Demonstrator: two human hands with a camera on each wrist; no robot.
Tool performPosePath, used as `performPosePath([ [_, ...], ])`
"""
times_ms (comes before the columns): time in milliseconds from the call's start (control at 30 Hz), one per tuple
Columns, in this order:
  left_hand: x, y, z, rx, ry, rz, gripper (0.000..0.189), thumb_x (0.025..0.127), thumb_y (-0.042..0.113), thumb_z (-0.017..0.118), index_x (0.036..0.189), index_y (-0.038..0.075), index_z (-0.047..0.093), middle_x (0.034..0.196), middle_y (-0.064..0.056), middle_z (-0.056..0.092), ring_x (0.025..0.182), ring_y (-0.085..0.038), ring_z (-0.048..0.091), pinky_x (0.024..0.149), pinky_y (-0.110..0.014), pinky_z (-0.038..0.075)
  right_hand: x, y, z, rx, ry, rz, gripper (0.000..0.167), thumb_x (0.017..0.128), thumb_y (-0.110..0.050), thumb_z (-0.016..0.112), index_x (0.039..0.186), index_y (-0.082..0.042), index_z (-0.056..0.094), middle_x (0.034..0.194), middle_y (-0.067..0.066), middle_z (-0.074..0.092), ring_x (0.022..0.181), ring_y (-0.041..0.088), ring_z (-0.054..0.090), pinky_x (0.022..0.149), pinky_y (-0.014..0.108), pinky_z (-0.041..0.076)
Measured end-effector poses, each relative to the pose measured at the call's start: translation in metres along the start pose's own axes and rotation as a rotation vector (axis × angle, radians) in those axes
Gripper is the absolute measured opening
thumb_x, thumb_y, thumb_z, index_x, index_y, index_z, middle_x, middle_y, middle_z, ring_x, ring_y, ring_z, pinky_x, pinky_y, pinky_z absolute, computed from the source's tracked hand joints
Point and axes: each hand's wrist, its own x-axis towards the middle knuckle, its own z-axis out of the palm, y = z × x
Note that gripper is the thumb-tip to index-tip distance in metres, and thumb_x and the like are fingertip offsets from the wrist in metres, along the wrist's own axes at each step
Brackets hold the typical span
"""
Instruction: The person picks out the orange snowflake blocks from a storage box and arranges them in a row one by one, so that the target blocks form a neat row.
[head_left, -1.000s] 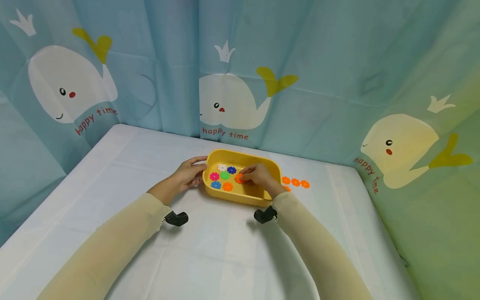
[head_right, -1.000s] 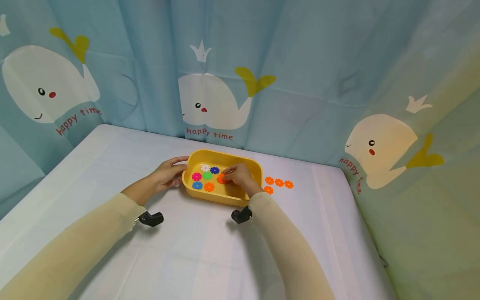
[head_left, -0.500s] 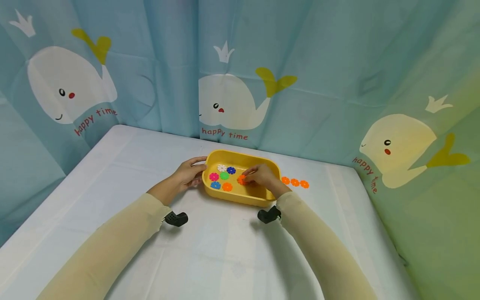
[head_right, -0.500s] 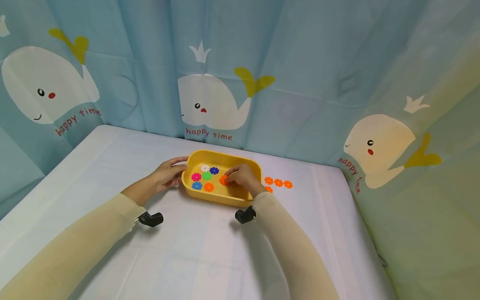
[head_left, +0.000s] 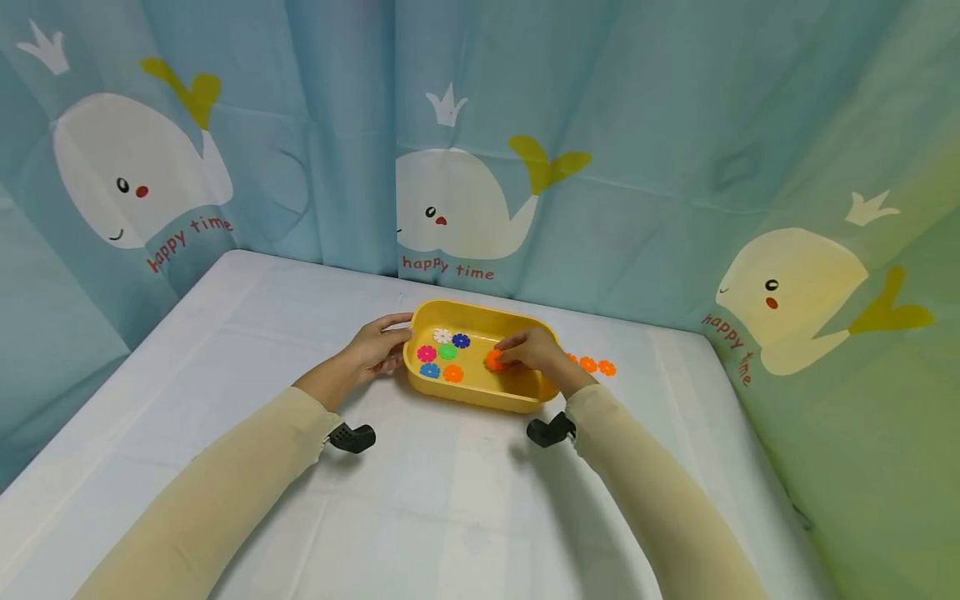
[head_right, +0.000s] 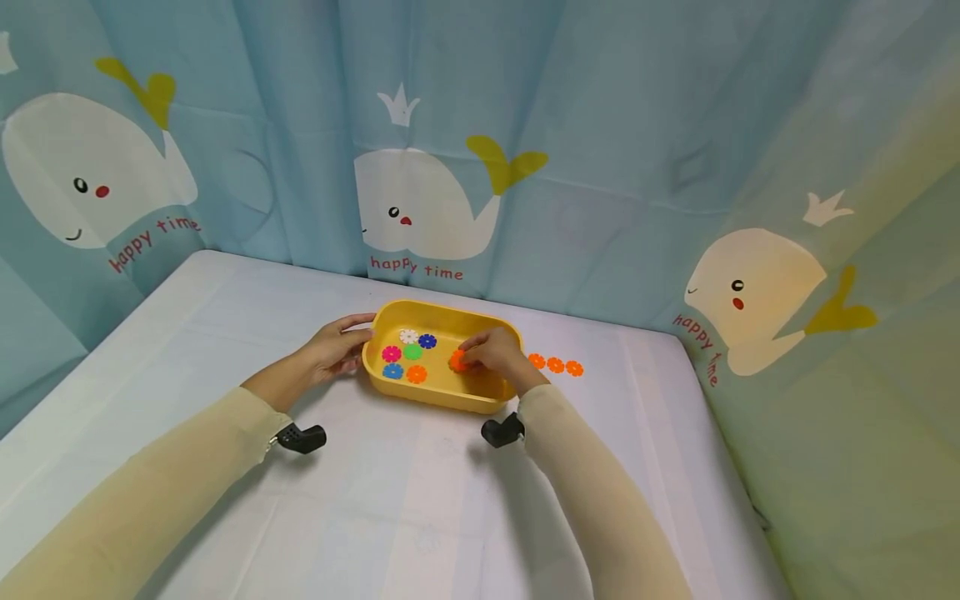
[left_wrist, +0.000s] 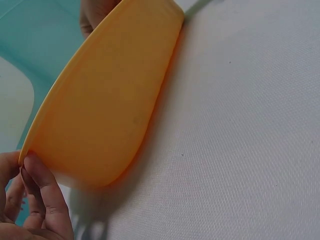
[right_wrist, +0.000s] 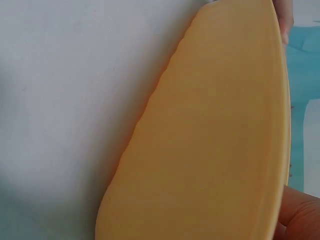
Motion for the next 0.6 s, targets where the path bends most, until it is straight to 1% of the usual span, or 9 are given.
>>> performPosePath([
  [167, -0.001, 0.0, 0.001, 0.004, -0.001, -0.003, 0.045, 0.1, 0.023, 0.058, 0.144, 0.025, 0.048, 0.121, -0.013, 0.062, 0.053, -0.01, 0.05, 0.046, -0.017, 0.04, -0.001, 0.002, -0.004, -0.019, -0.008, -0.01, 0.026, 0.09, -0.005, 0.07, 0.113, 0.005, 0.07, 0.094, 0.012, 0.074, 0.077, 0.015, 0.067, 0.09, 0.037, 0.056],
  [267, -0.001, 0.001, 0.002, 0.004, -0.002, 0.001, 0.045, 0.1, 0.023, 0.058, 0.144, 0.024, 0.048, 0.117, -0.012, 0.063, 0.053, -0.01, 0.05, 0.046, -0.018, 0.04, -0.004, 0.003, -0.007, -0.028, -0.026, -0.023, 0.026, 0.09, -0.004, 0.069, 0.114, 0.006, 0.069, 0.094, 0.011, 0.074, 0.077, 0.015, 0.067, 0.088, 0.036, 0.056],
  [400, -0.001, 0.002, 0.002, 0.002, 0.009, -0.005, 0.044, 0.1, 0.023, 0.058, 0.143, 0.025, 0.049, 0.116, -0.012, 0.062, 0.052, -0.011, 0.049, 0.046, -0.018, 0.039, -0.009, 0.002, -0.012, -0.031, -0.046, -0.05, 0.027, 0.09, -0.004, 0.069, 0.114, 0.006, 0.068, 0.095, 0.013, 0.074, 0.081, 0.02, 0.07, 0.088, 0.037, 0.057],
  [600, -0.001, 0.001, 0.001, 0.008, 0.015, -0.016, 0.044, 0.1, 0.024, 0.058, 0.143, 0.026, 0.049, 0.121, -0.013, 0.061, 0.053, -0.01, 0.049, 0.047, -0.018, 0.04, -0.015, 0.003, -0.018, -0.009, -0.062, -0.072, 0.027, 0.091, -0.004, 0.067, 0.116, 0.007, 0.067, 0.099, 0.014, 0.073, 0.092, 0.03, 0.069, 0.093, 0.042, 0.054],
])
